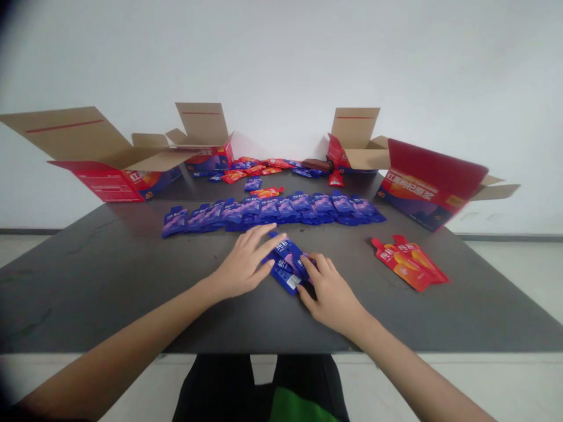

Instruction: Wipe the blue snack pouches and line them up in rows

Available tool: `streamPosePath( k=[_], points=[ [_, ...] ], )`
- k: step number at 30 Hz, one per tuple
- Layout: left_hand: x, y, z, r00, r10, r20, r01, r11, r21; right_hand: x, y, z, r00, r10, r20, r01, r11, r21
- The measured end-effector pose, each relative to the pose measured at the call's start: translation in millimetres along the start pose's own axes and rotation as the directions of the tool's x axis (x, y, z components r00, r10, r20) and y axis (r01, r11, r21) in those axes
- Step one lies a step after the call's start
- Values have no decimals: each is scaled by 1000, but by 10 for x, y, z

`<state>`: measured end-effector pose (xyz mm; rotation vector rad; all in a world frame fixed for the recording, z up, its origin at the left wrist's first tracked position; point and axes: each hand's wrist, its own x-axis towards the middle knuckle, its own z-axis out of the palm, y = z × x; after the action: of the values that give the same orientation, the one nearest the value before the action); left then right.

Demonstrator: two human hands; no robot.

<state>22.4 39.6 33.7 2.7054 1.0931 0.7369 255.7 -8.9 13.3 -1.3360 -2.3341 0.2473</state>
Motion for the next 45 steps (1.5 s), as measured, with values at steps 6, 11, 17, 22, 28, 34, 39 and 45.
streamPosePath(
  k=[6, 11, 17, 22, 28, 34, 39, 45],
  points=[
    [-43, 34, 285, 950, 33, 312, -28, 999, -19, -287, 382, -106, 996, 87, -4, -87, 993, 84],
    [144, 122, 91, 990, -4, 142, 11, 999, -49, -398, 568, -437, 978, 191, 78, -204, 955, 217],
    [678, 335, -207, 974, 63, 216, -44, 995, -93, -76, 392, -834, 985, 159, 68, -171, 951, 257],
    [905, 175, -120, 967, -56, 247, 56, 998, 5, 226, 334, -861, 982, 130, -141, -83, 950, 300],
    [1111, -90, 46, 995, -100, -12, 97, 983, -154, 533, 867, -825, 905, 228, -360, -117, 945, 305],
    [1268, -403, 243, 975, -170, -143, 154, 981, -115, 1046, 1268, -645, 784, 155, -600, -111, 988, 110],
    [1177, -393, 318, 998, -43, -43, 40, 997, -72, 1385, 1347, -257, 891, -15, -453, -50, 990, -131],
    [895, -151, 280, 985, 74, 158, -69, 997, -34, 1462, 1303, -11, 935, -144, -325, 69, 971, -230]
  ],
)
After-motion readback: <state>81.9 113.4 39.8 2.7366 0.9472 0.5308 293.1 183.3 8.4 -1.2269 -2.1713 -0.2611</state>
